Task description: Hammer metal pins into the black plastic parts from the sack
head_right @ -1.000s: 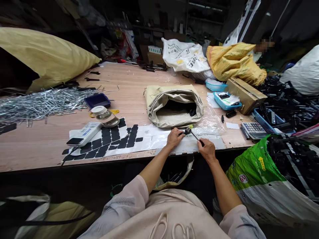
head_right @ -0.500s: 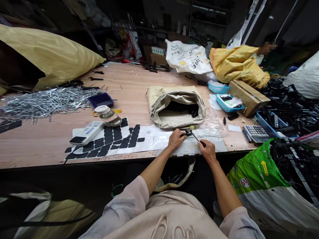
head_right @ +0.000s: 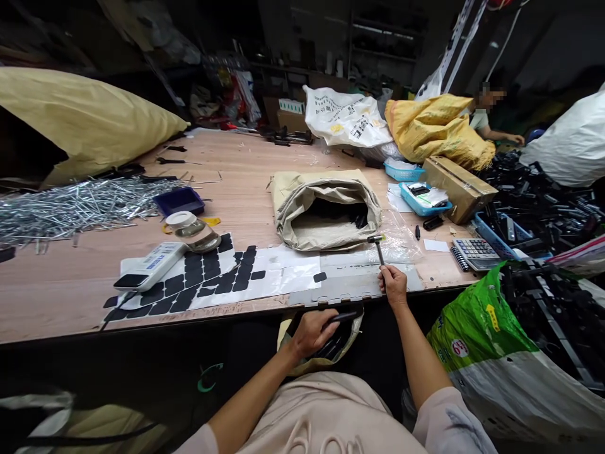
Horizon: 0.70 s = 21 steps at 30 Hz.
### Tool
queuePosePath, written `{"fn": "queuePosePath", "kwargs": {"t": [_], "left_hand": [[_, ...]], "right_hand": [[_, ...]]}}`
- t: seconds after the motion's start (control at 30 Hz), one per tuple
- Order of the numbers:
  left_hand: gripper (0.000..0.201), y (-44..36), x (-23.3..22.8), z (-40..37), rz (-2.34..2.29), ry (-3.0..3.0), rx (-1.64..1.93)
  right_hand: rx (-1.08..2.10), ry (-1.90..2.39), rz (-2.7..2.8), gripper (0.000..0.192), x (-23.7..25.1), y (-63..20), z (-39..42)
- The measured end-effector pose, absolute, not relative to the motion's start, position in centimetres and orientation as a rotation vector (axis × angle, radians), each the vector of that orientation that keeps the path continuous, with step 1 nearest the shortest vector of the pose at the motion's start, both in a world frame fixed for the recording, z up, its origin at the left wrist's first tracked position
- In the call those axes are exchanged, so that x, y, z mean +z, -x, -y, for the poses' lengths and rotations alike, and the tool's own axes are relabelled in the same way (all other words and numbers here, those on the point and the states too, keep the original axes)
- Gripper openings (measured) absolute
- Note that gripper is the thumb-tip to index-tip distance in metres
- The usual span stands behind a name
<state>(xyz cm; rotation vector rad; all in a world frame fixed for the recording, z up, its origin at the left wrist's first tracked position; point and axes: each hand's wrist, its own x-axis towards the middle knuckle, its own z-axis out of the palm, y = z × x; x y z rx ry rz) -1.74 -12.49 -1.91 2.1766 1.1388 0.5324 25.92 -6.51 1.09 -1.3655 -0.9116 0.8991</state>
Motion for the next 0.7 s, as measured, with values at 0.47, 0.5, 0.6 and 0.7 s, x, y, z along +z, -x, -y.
{"fn": "queuePosePath", "kwargs": {"t": [0.47, 0.5, 0.6, 0.7], "left_hand": [[0.032, -4.7, 8.2, -0.1, -0.938, -2.002, 0.776], [0.032, -6.3, 9.1, -2.8, -1.073, -1.939, 0.905], [0.023, -10.4, 9.5, -10.2, -1.472, -1.808, 0.940], [0.025, -13.2, 8.0, -14.7, -1.725, -1.726, 0.752]], "right_hand": [[0.902, 1.362, 0.847, 0.038, 1.3, -25.4, 6.4], [0.896, 1.367, 0.849, 0.038, 1.2, -25.3, 6.4], [0.880, 1.371, 0.844, 0.038, 1.1, -25.3, 6.3], [0.880, 1.374, 0.816, 0.037, 1.1, -25.2, 6.2]]}}
